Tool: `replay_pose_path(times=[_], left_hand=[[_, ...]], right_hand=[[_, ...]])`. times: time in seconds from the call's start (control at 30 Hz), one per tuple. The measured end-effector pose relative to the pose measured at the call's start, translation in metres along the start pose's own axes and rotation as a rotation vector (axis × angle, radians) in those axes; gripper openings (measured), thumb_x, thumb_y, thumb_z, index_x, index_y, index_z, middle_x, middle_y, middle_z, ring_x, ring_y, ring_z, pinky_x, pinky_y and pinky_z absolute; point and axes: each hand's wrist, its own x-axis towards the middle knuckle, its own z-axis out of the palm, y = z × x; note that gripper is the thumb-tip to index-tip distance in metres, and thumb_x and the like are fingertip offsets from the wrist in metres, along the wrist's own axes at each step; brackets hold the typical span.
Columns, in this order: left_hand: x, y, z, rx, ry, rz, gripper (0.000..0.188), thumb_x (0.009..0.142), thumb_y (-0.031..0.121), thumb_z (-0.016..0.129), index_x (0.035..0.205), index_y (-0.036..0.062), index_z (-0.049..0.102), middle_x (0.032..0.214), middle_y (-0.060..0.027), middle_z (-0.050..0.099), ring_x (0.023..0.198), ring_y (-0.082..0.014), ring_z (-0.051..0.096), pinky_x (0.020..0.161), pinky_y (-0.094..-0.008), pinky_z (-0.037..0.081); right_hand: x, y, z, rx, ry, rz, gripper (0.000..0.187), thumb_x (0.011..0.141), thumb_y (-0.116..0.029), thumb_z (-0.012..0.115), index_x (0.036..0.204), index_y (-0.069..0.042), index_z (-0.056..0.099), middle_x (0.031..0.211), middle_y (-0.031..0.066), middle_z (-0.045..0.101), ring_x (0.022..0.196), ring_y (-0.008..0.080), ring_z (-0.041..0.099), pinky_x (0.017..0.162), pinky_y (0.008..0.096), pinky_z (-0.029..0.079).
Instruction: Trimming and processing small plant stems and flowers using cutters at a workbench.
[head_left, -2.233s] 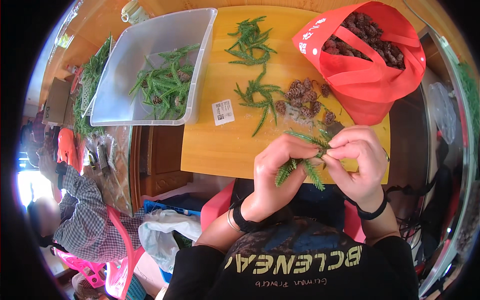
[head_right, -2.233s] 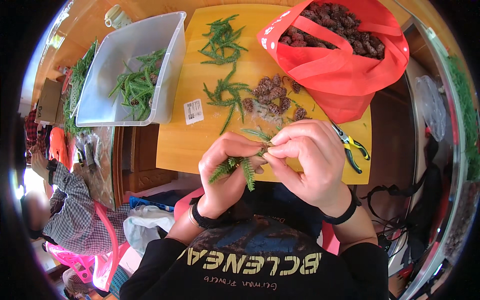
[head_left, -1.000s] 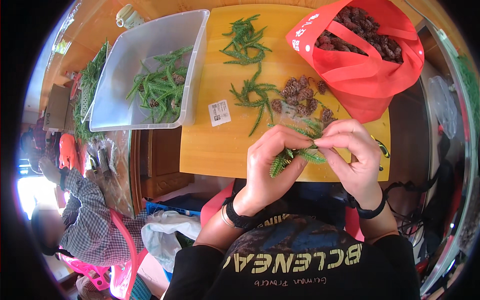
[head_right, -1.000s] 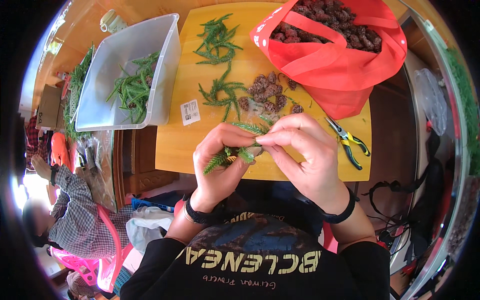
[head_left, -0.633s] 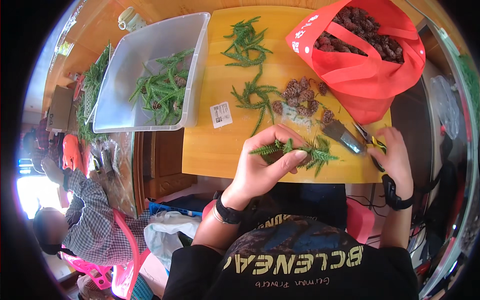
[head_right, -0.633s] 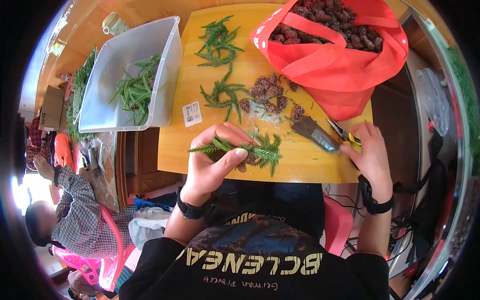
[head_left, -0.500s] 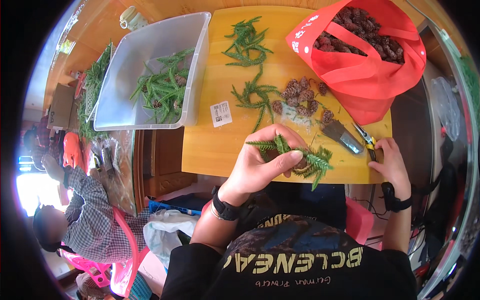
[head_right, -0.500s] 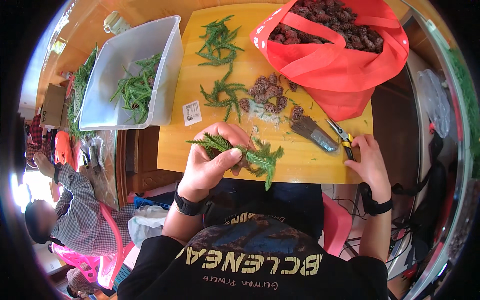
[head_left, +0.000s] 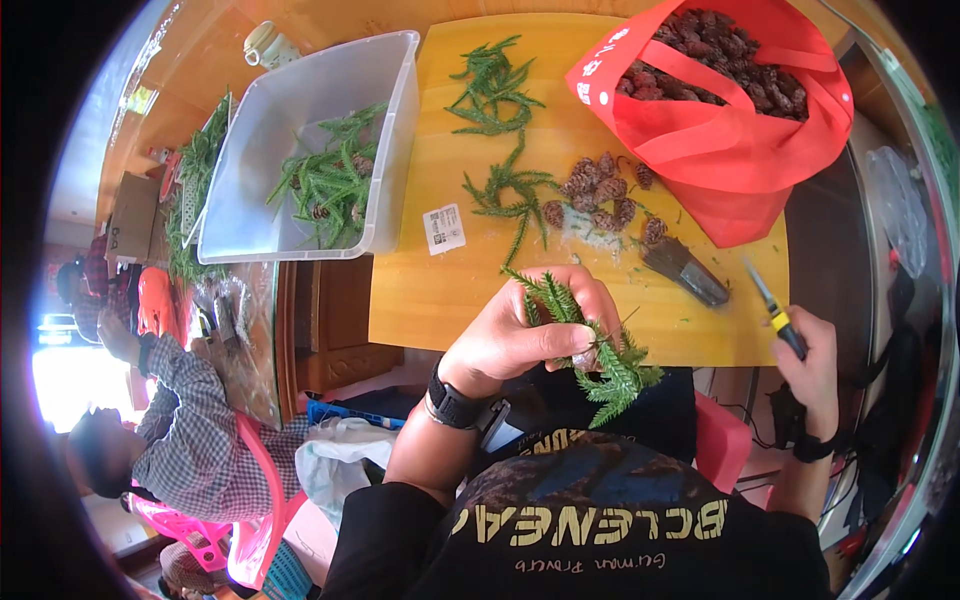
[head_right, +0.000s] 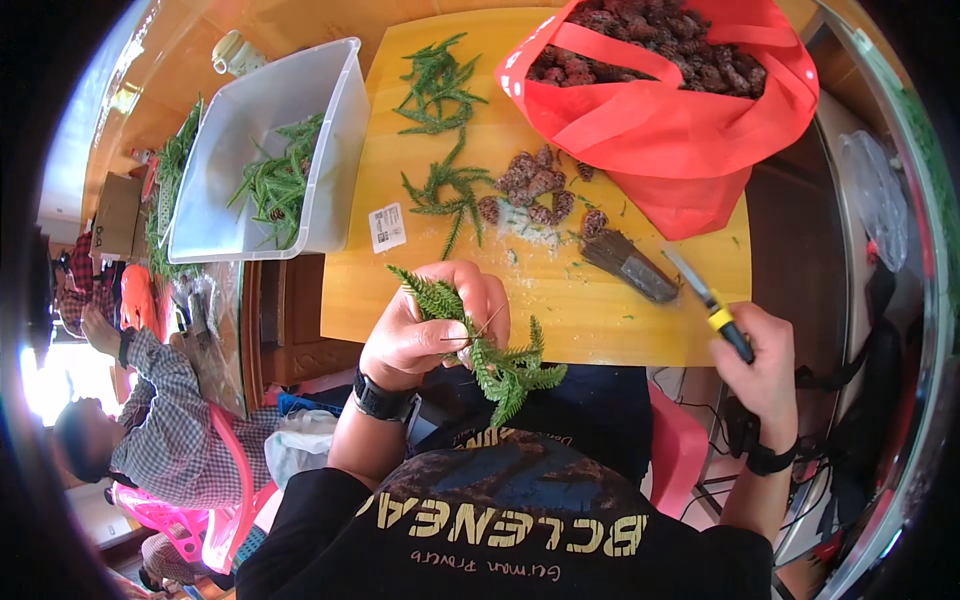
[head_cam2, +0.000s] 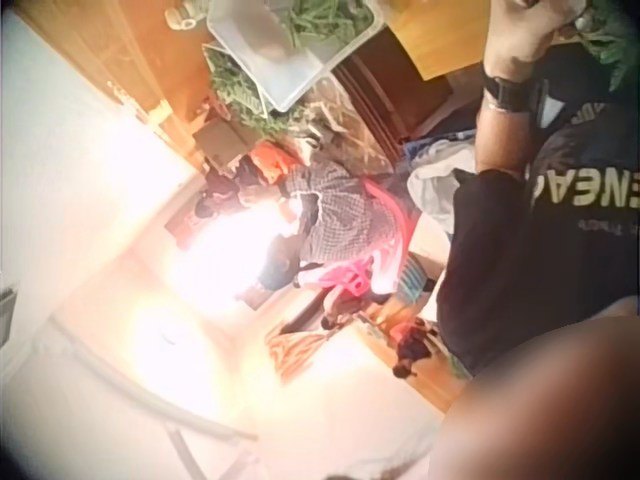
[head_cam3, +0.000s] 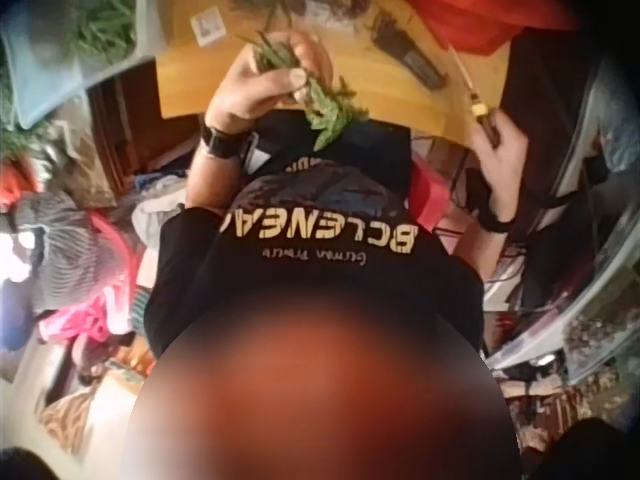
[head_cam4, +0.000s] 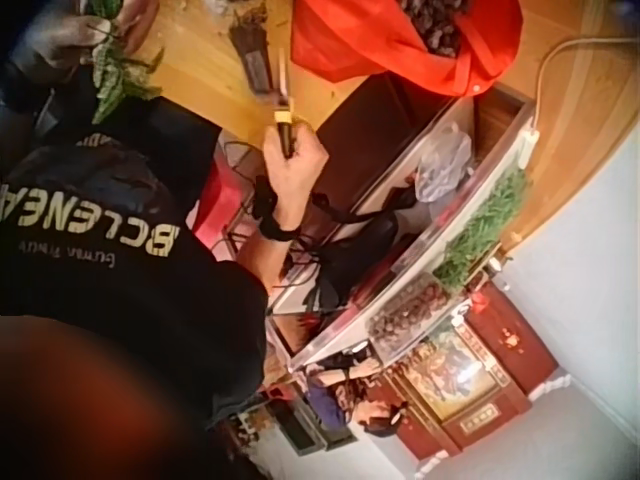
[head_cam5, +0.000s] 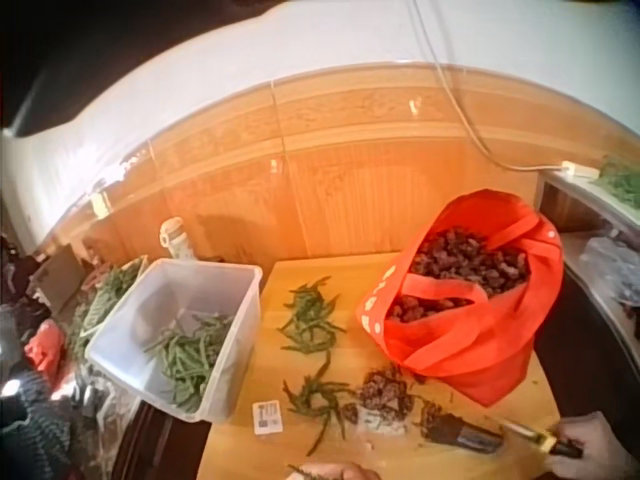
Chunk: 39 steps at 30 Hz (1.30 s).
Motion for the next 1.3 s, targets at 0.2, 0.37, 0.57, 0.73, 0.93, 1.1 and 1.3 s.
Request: replay_pose_path(times=[0.2, 0.37, 0.57, 0.73, 0.93, 1.1, 1.3], left_hand=[[0.003, -0.008, -0.007, -0.049, -0.174, 0.013, 0.020, 0.080, 0.016, 0.067, 0.084, 0.0026, 0.054, 0.087, -0.0114, 0.062, 0.067, -0.0096, 0.057, 0.051, -0.0185, 0.039], [0.000, -0.006, -0.006, -0.033, -0.160, 0.022, 0.021, 0.079, 0.017, 0.068, 0.086, 0.0020, 0.055, 0.085, -0.0098, 0.062, 0.066, -0.0091, 0.057, 0.051, -0.0184, 0.039], [-0.004, 0.001, -0.004, 0.006, -0.118, -0.058, 0.024, 0.075, 0.018, 0.070, 0.082, 0.0004, 0.055, 0.079, -0.0106, 0.059, 0.067, -0.0133, 0.055, 0.056, -0.0227, 0.040], [-0.006, 0.006, -0.004, 0.034, -0.092, -0.119, 0.028, 0.073, 0.020, 0.071, 0.077, -0.0012, 0.054, 0.077, -0.0155, 0.059, 0.067, -0.0183, 0.053, 0.059, -0.0272, 0.040], [-0.007, 0.008, 0.000, 0.032, -0.087, -0.127, 0.028, 0.073, 0.020, 0.072, 0.077, -0.0012, 0.054, 0.077, -0.0162, 0.059, 0.065, -0.0175, 0.053, 0.055, -0.0264, 0.041], [-0.006, 0.008, 0.006, 0.045, 0.014, 0.028, 0.024, 0.074, 0.015, 0.071, 0.081, 0.0002, 0.054, 0.079, -0.0147, 0.058, 0.065, -0.0152, 0.053, 0.056, -0.0241, 0.042], [-0.004, 0.008, 0.016, 0.498, 0.240, 0.384, 0.016, 0.073, 0.000, 0.069, 0.081, 0.0001, 0.055, 0.081, -0.0112, 0.059, 0.069, -0.0169, 0.057, 0.064, -0.0253, 0.046]], right_hand=[[0.029, -0.062, 0.018, 0.069, -0.194, -0.363, 0.014, 0.058, -0.010, 0.066, 0.067, -0.002, 0.060, 0.068, 0.0114, 0.060, 0.081, 0.0350, 0.064, 0.072, 0.0376, 0.051], [0.039, -0.071, 0.024, 0.129, -0.256, -0.494, 0.017, 0.058, -0.013, 0.068, 0.067, -0.002, 0.058, 0.067, 0.0089, 0.060, 0.080, 0.0352, 0.063, 0.072, 0.0401, 0.051], [0.046, -0.077, 0.025, 0.116, -0.273, -0.543, 0.022, 0.059, -0.017, 0.073, 0.066, -0.003, 0.057, 0.064, 0.0076, 0.060, 0.080, 0.0338, 0.064, 0.069, 0.0386, 0.052], [0.048, -0.079, 0.021, 0.069, -0.290, -0.550, 0.024, 0.059, -0.017, 0.075, 0.065, -0.004, 0.056, 0.064, 0.0074, 0.060, 0.078, 0.0328, 0.064, 0.065, 0.0355, 0.051], [0.049, -0.081, 0.022, 0.028, -0.255, -0.588, 0.026, 0.059, -0.017, 0.076, 0.062, -0.004, 0.054, 0.061, 0.0076, 0.057, 0.076, 0.0316, 0.064, 0.061, 0.0341, 0.050], [0.047, -0.081, 0.021, 0.009, -0.211, -0.594, 0.025, 0.059, -0.008, 0.076, 0.062, -0.003, 0.052, 0.057, 0.0089, 0.050, 0.060, 0.0289, 0.056, 0.069, 0.0369, 0.052], [0.042, -0.084, 0.026, -0.070, -0.060, -0.517, 0.025, 0.059, -0.006, 0.070, 0.058, -0.001, 0.046, 0.056, 0.0111, 0.048, 0.065, 0.0337, 0.060, 0.057, 0.0353, 0.048]])
